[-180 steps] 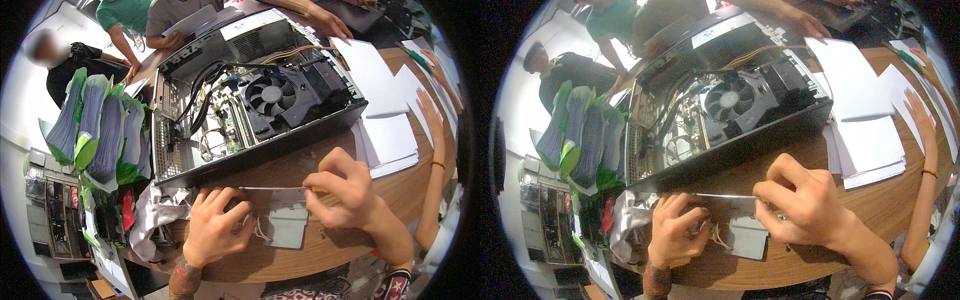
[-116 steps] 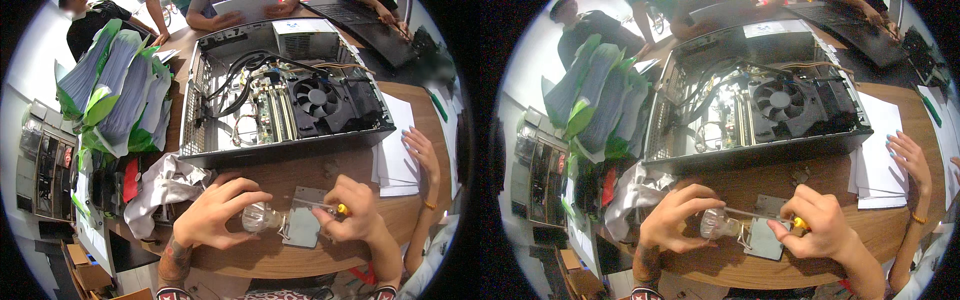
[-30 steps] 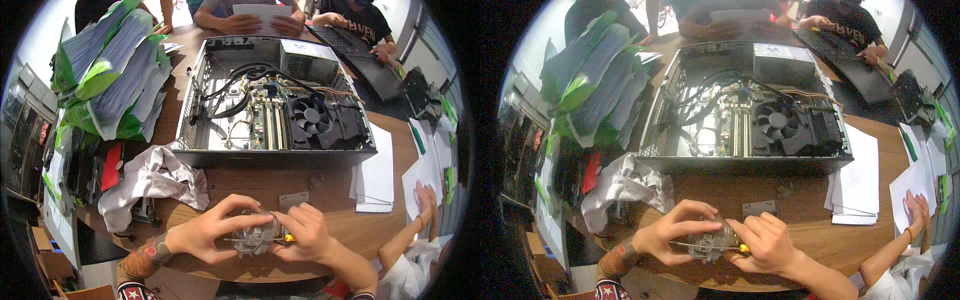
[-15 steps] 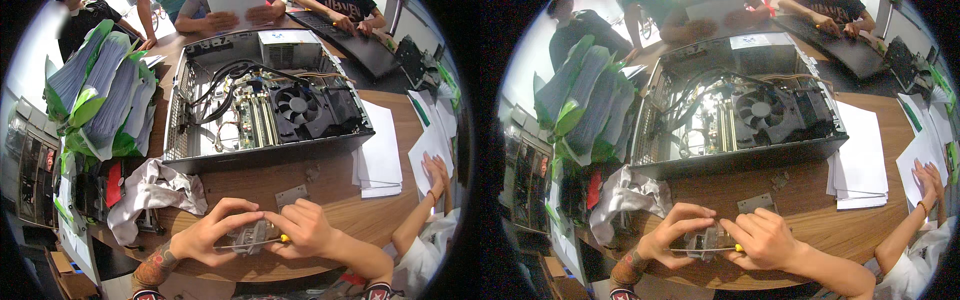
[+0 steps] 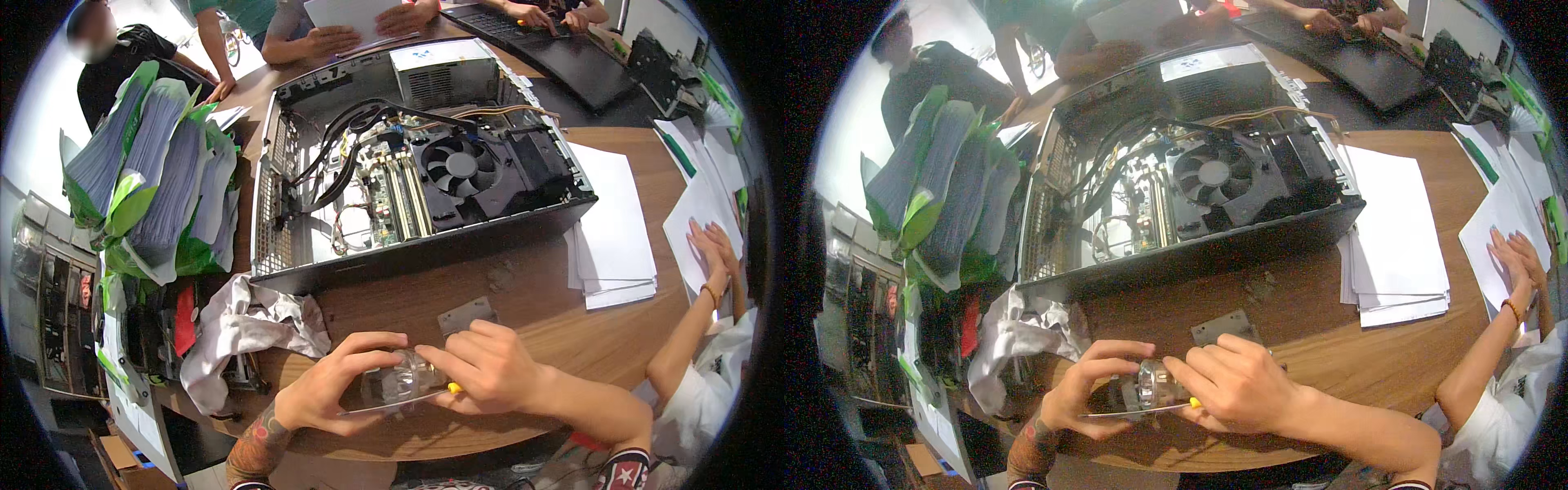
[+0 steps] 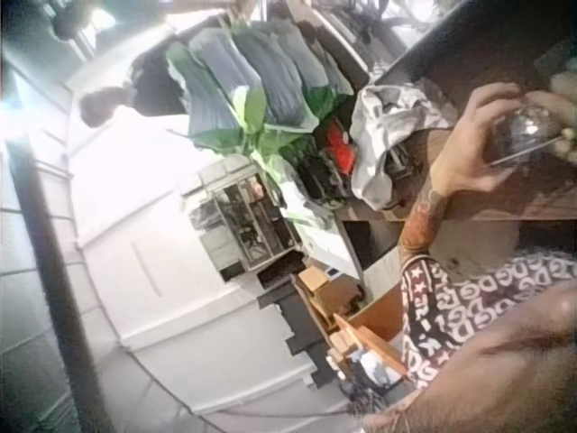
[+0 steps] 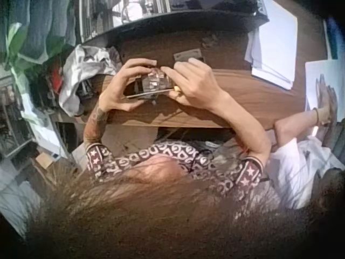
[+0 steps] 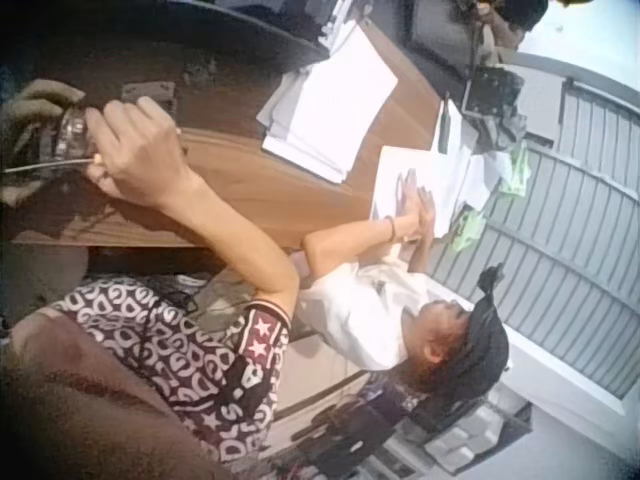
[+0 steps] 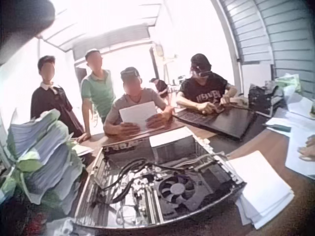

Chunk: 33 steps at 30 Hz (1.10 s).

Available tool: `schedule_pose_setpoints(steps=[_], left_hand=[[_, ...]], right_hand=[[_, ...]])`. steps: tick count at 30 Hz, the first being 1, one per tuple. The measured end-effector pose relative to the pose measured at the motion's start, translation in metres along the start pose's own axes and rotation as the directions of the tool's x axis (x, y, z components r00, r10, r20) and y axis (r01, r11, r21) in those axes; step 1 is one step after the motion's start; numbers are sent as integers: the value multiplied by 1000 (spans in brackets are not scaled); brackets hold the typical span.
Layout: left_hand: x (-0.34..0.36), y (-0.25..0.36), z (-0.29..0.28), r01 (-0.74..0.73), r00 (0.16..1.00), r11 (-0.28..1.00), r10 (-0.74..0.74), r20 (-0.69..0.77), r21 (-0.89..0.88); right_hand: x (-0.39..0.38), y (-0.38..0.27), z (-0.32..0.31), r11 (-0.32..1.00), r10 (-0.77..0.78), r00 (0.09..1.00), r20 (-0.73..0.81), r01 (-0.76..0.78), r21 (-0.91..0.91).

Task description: The person disassembles a projector lamp assembly by hand using a screwdriver.

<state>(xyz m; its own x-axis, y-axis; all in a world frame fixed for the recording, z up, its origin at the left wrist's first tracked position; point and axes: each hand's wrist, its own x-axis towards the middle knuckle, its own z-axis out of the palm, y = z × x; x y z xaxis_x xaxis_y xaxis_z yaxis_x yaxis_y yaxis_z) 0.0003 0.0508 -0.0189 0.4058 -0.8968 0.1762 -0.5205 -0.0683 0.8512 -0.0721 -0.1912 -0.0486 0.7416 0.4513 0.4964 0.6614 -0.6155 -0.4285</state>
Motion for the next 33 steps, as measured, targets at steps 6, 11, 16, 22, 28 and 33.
schedule_pose_setpoints(steps=[6,11,16,22,28,33], left_hand=[[-1,0,2,-21,1000,1000,21,-22,21],[-2,-8,5,-50,997,998,53,-59,48],[-4,-7,5,-73,993,996,78,-91,53],[-5,-8,3,-46,998,997,48,-39,65],[-5,-13,8,-61,993,996,54,-105,-66],[-3,-11,5,-53,998,995,50,-32,-82]], right_hand=[[-2,1,0,999,-33,999,-20,33,-5],[0,3,5,998,-54,995,-89,55,8],[0,2,7,999,-51,996,-75,52,9],[1,-1,2,1000,-12,1000,25,11,22],[4,-4,-1,1000,13,1000,29,-13,2],[5,-3,-2,1000,-17,1000,13,17,7]])
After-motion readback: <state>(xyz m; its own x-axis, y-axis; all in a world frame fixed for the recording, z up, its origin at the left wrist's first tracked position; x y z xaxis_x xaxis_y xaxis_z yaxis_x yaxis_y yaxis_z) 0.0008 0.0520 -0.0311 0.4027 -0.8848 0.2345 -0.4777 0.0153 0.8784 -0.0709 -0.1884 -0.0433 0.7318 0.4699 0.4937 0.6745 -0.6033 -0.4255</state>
